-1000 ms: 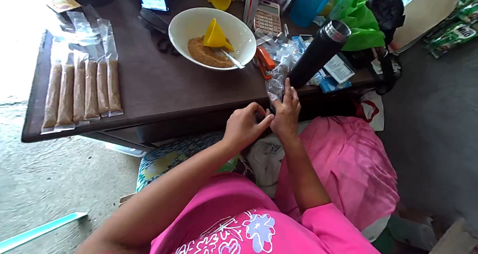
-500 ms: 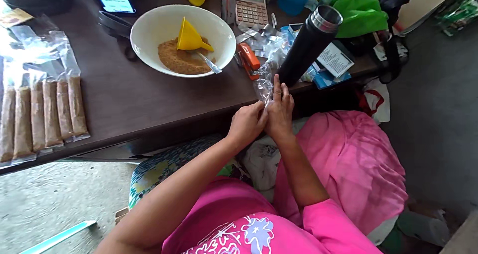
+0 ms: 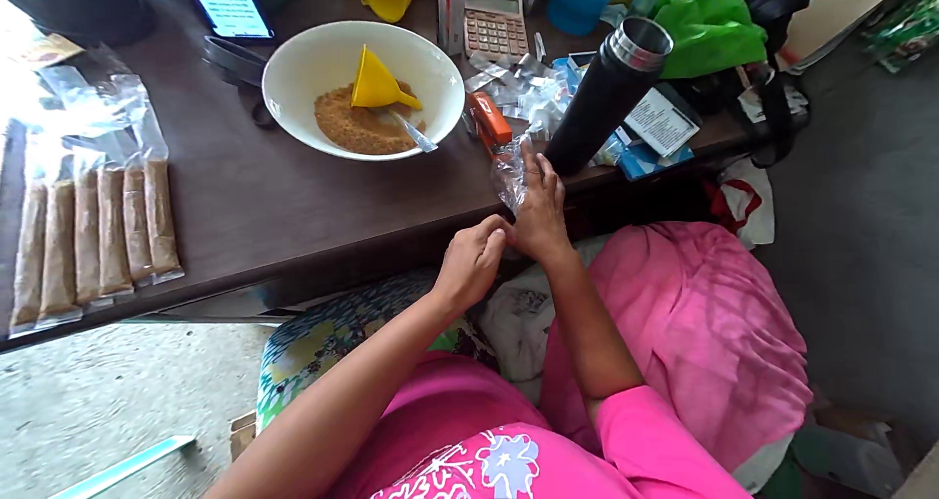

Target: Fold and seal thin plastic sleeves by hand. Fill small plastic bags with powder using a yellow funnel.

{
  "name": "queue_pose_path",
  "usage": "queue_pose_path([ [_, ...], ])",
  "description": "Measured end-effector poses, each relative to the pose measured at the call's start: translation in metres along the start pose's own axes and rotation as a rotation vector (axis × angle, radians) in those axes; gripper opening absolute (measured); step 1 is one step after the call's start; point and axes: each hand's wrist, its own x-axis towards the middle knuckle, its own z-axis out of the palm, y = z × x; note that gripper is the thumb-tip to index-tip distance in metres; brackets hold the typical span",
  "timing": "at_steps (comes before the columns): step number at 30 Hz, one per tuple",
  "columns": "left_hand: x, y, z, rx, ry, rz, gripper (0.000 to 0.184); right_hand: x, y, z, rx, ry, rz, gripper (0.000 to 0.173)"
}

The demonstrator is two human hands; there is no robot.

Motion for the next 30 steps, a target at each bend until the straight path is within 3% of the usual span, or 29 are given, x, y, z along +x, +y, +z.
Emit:
queue_pose_path([
  [4, -0.017, -0.006, -0.011, -0.165, 0.042, -0.027, 0.033, 0.0, -0.001, 0.009, -0.033, -0.032, 0.066, 0.105],
  [7, -0.031, -0.01, -0.021, -0.293, 0.08, -0.087, 0.029, 0.004, -0.003, 0.011, -0.068, -0.065, 0.053, 0.114],
  [12, -0.052, -0.009, -0.041, -0.455, 0.184, -0.13, 0.029, -0.001, -0.004, 0.011, -0.027, -0.018, -0.025, 0.091],
  [16, -0.07, -0.009, -0.055, -0.545, 0.265, -0.094, 0.028, -0.03, -0.005, -0.017, 0.173, 0.063, -0.125, 0.063],
  [20, -0.088, -0.012, -0.066, -0.625, 0.312, -0.054, 0.031, -0.066, -0.014, -0.037, 0.643, 0.277, -0.045, 0.035],
  [23, -0.102, -0.014, -0.071, -0.652, 0.338, -0.001, 0.03, -0.084, -0.037, -0.045, 1.238, 0.135, 0.121, 0.021],
  [25, -0.11, -0.014, -0.073, -0.666, 0.35, 0.036, 0.028, -0.089, -0.053, -0.047, 1.503, 0.005, 0.194, 0.025],
  [30, -0.135, -0.012, -0.083, -0.685, 0.401, 0.104, 0.022, -0.09, -0.087, -0.043, 1.716, -0.205, 0.306, 0.033],
])
